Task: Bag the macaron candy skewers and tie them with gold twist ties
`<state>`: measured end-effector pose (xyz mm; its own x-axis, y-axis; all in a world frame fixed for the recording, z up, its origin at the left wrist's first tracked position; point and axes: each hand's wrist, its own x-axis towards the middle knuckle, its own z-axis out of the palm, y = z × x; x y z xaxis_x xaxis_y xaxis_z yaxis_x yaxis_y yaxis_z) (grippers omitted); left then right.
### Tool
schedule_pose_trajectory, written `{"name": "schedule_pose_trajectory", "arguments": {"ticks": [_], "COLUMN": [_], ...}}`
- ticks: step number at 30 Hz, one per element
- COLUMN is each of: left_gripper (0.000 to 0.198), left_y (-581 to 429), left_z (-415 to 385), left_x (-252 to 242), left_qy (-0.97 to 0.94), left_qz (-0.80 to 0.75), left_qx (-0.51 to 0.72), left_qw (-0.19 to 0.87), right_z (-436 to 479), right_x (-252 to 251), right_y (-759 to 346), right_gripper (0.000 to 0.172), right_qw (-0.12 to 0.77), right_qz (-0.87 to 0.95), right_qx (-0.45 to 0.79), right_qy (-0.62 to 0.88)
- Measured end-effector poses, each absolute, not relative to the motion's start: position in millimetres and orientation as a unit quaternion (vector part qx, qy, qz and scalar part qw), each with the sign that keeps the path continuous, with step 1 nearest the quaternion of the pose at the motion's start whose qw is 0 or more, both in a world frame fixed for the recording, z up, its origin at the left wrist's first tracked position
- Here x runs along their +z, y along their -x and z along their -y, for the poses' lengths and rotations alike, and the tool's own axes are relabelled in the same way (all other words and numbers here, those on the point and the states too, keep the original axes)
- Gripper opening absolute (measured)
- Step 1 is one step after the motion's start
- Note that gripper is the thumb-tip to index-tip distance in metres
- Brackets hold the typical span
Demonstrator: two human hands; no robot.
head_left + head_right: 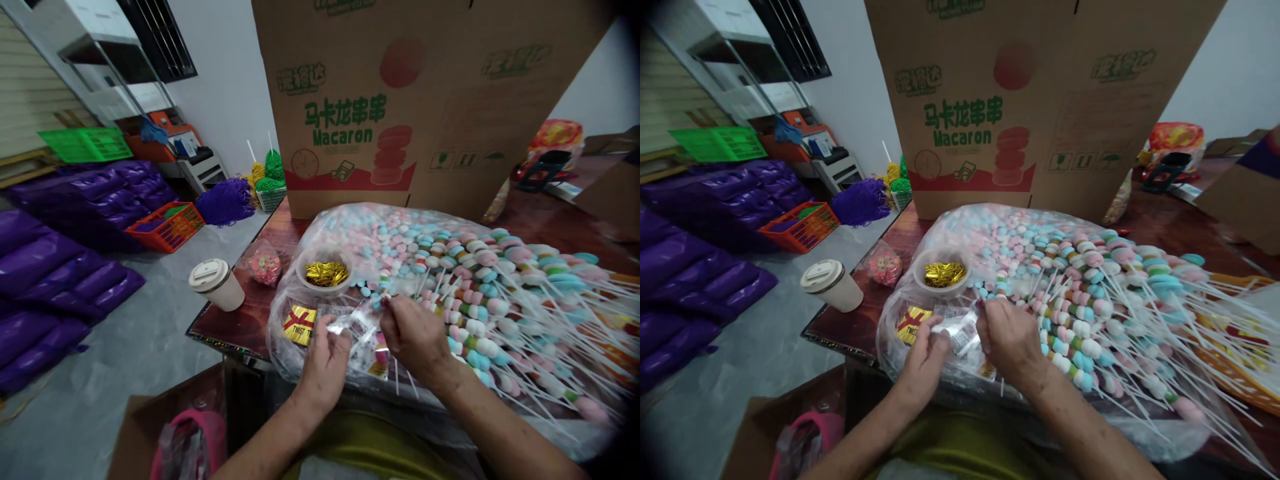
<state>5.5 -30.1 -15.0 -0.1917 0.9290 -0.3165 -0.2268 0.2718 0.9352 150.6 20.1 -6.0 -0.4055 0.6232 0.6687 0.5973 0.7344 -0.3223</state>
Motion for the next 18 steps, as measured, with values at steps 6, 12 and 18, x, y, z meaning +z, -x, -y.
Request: {"name": "schedule_pose_trajectory", "arguments": {"ticks": [6,12,18], "left_gripper": [0.083,0.079,0.050], "left_y": [50.1,40.8,24.2], "left_z": [19.3,22.0,19.1], "left_x": [33.8,13.6,14.7], "left_qy": [-0.246,-0.294,-0.276], "left_qz": [-0.376,-0.429,-0.440], "left_qx": [0.565,0.436,0.571], "left_qw": [0.692,0.735,0.636], "right_z": [2.2,8.5,10.3], "right_x": [-0.8,-4.4,-0.8], "right_y": [-134.1,-122.9,-115.2], "right_gripper": [0.023,0.027,0.024], "right_qw": [0.397,0.393,0.365], "right_qz": [0.754,0.622,0.624], "right_qx": [0.362,0.539,0.533], "right_qy": [0.377,0.411,0.439]}}
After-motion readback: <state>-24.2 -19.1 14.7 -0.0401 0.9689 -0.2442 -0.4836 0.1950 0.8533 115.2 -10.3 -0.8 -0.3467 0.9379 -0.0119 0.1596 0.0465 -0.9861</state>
